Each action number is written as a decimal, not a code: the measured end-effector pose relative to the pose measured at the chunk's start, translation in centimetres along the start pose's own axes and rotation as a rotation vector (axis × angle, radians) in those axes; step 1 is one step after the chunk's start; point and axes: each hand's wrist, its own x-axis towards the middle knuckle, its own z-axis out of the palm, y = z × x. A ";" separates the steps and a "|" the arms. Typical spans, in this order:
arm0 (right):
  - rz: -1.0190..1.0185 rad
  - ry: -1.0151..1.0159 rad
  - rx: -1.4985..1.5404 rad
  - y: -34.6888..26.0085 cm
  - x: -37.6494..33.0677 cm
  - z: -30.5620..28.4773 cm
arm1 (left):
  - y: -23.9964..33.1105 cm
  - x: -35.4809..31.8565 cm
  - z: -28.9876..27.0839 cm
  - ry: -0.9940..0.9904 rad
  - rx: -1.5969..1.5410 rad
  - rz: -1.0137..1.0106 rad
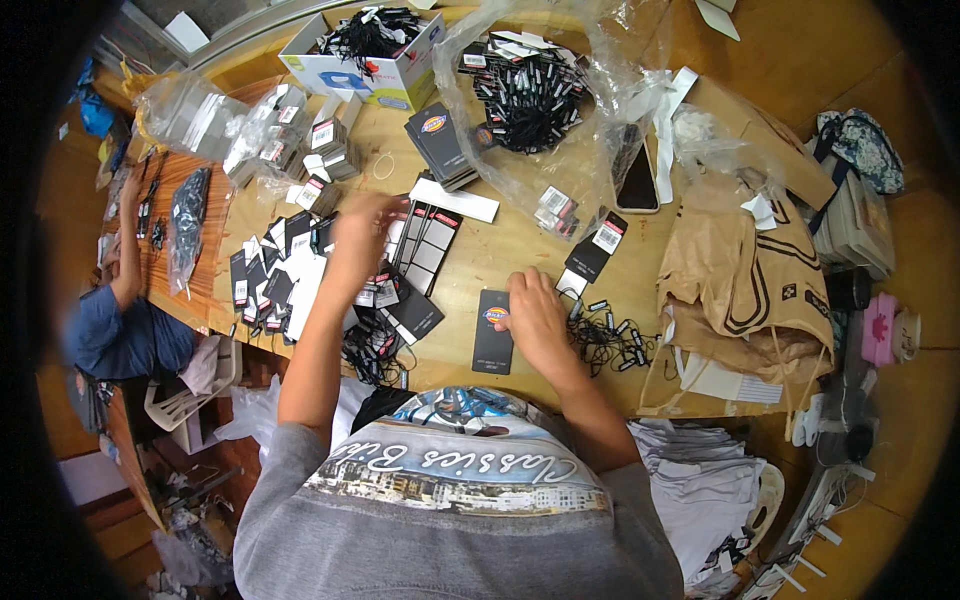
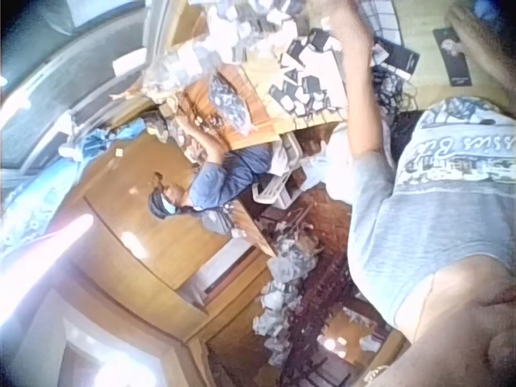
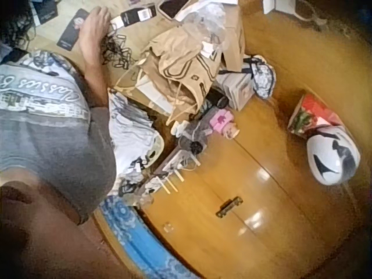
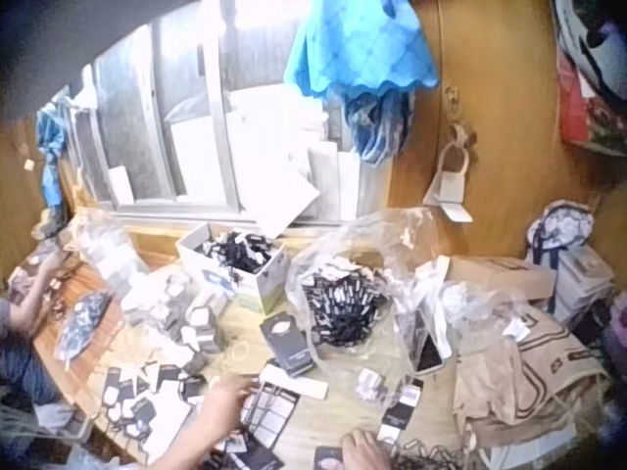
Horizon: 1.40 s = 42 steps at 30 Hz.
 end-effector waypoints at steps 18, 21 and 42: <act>0.143 -0.040 1.055 1.0 -0.6 -0.4 | 5.1 2.1 4.6 -0.023 -0.440 -0.136; 0.142 -0.043 1.059 1.1 -0.7 -0.2 | 3.6 2.0 5.7 -0.121 -0.420 -0.293; 0.146 0.285 1.219 0.4 1.5 -0.4 | 5.9 -1.9 4.5 -0.264 -1.038 -0.516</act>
